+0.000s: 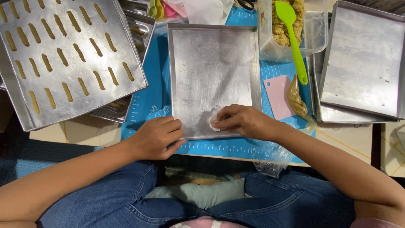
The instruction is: Cleaning a metal baking tray with a paper towel and then piping rows of cookie dough onto it using a piping bag.
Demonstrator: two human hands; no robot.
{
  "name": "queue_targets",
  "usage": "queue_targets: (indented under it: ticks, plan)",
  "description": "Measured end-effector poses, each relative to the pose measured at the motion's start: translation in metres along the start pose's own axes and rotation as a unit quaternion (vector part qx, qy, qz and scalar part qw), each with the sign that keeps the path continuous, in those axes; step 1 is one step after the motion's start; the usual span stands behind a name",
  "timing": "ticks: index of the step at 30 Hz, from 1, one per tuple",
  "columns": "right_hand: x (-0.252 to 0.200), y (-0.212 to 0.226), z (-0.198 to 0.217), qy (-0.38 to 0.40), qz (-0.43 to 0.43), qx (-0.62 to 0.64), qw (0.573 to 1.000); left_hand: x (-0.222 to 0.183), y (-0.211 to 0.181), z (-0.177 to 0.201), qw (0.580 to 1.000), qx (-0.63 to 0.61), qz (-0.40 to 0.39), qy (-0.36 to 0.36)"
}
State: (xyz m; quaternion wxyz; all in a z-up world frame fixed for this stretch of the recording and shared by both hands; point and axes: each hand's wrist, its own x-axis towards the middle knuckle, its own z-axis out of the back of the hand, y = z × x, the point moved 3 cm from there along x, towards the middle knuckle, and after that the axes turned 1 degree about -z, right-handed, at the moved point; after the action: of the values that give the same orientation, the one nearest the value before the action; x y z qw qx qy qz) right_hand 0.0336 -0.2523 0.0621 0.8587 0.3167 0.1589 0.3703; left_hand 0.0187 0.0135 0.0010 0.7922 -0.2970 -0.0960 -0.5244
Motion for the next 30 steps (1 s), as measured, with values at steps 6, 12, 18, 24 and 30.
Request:
queue_targets:
  ticks: [6,12,18,24,30]
  plan:
    - [0.005,-0.008,-0.001,-0.009,0.039,-0.031,0.999,0.002,-0.001,0.002,1.0,0.002,0.0,0.006]
    - [0.012,-0.028,-0.019,-0.048,-0.028,-0.028,0.998,0.0,-0.001,0.001,1.0,0.004,0.006,0.012]
    - [0.004,-0.046,0.026,-0.067,-0.204,0.122,0.969,-0.001,0.001,0.003,1.0,-0.011,0.016,0.023]
    - [-0.022,-0.027,0.043,0.045,-0.179,-0.125,0.975,-0.003,0.001,-0.001,0.998,-0.012,0.053,0.018]
    - [-0.041,-0.044,0.011,0.141,-0.108,-0.406,0.897,0.0,0.001,0.002,0.998,-0.017,0.062,0.015]
